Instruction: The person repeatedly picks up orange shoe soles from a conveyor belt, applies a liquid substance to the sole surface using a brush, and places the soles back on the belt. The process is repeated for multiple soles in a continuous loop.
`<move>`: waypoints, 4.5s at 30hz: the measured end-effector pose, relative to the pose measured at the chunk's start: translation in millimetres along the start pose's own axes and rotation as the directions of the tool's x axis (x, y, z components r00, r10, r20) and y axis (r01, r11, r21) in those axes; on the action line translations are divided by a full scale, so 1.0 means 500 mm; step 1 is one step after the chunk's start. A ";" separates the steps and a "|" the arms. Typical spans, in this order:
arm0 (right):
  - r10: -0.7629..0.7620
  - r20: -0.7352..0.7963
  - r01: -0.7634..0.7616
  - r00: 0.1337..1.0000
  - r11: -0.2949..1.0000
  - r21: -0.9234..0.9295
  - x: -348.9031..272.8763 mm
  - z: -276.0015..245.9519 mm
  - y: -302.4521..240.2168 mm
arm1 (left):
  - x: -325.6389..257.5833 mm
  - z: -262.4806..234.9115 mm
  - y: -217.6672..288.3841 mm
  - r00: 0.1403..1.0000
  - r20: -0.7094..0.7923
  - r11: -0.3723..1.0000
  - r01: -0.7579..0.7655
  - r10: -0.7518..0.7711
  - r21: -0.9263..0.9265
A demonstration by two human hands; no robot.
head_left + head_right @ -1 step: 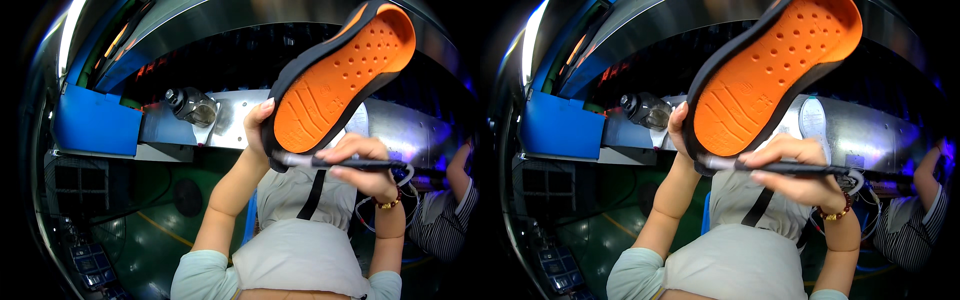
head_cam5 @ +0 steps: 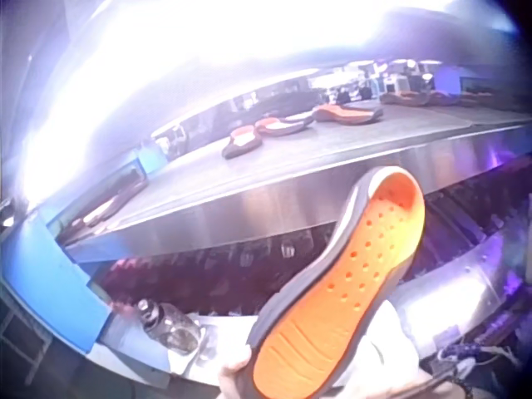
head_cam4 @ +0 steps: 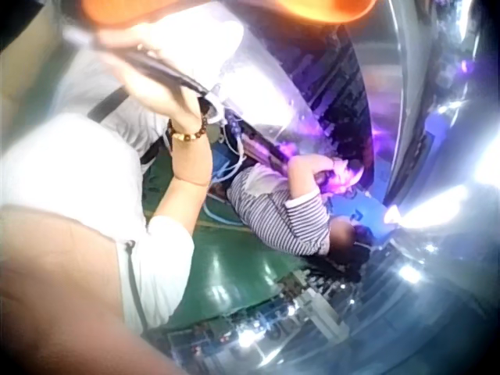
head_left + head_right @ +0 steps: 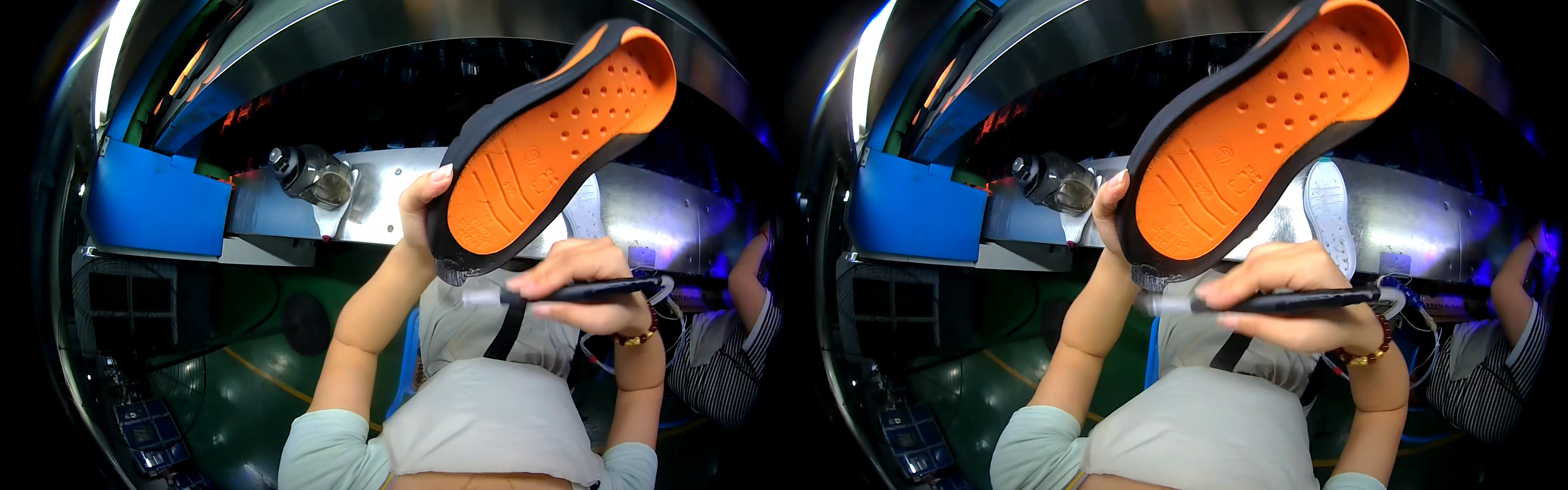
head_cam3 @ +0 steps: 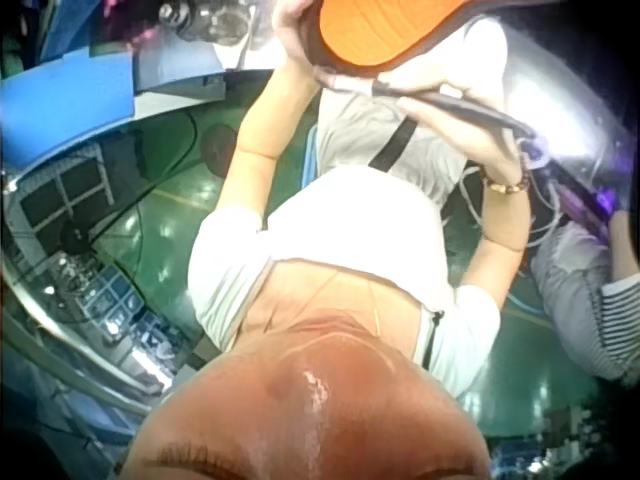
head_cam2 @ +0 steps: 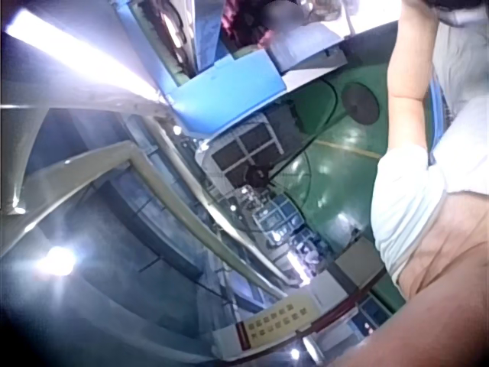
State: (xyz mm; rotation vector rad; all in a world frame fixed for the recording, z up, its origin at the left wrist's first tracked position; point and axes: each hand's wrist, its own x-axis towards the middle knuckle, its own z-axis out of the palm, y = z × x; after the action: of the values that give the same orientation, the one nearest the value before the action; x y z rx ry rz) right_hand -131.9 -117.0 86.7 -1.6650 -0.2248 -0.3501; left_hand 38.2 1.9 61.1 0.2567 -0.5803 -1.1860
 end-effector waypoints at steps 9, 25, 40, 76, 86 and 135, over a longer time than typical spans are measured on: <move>0.038 0.337 0.017 0.941 0.987 -0.157 0.013 -0.054 -0.014 | -0.001 0.033 0.011 0.728 -0.478 0.803 0.592 -0.492 0.074; 0.208 0.420 -0.047 0.883 0.931 -0.363 -0.026 -0.090 0.002 | -0.062 -0.015 0.029 0.680 -0.542 0.766 0.636 -0.495 0.098; -0.080 -0.095 0.057 0.992 0.973 -0.221 -0.014 -0.049 -0.033 | -0.088 -0.141 -0.011 0.952 -0.306 0.716 0.216 -0.004 0.663; 0.023 -0.202 -0.020 0.979 1.000 0.016 0.034 -0.052 0.045 | 0.002 -0.026 -0.080 0.865 -0.474 0.973 -0.068 0.167 0.219; -0.031 -0.204 -0.002 0.979 0.987 -0.159 -0.003 -0.046 0.052 | 0.046 -0.056 -0.039 0.912 -0.231 0.939 -0.318 0.340 0.128; 0.046 0.433 0.035 0.900 0.984 -0.177 0.010 -0.097 -0.022 | 0.004 0.034 0.051 0.460 -0.485 0.394 0.888 -0.744 0.237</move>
State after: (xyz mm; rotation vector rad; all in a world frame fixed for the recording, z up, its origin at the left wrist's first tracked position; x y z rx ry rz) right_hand -135.8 -164.0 103.6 -1.9117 -0.5361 0.0162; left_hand 49.8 11.4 88.0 1.2748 -0.4405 -1.9339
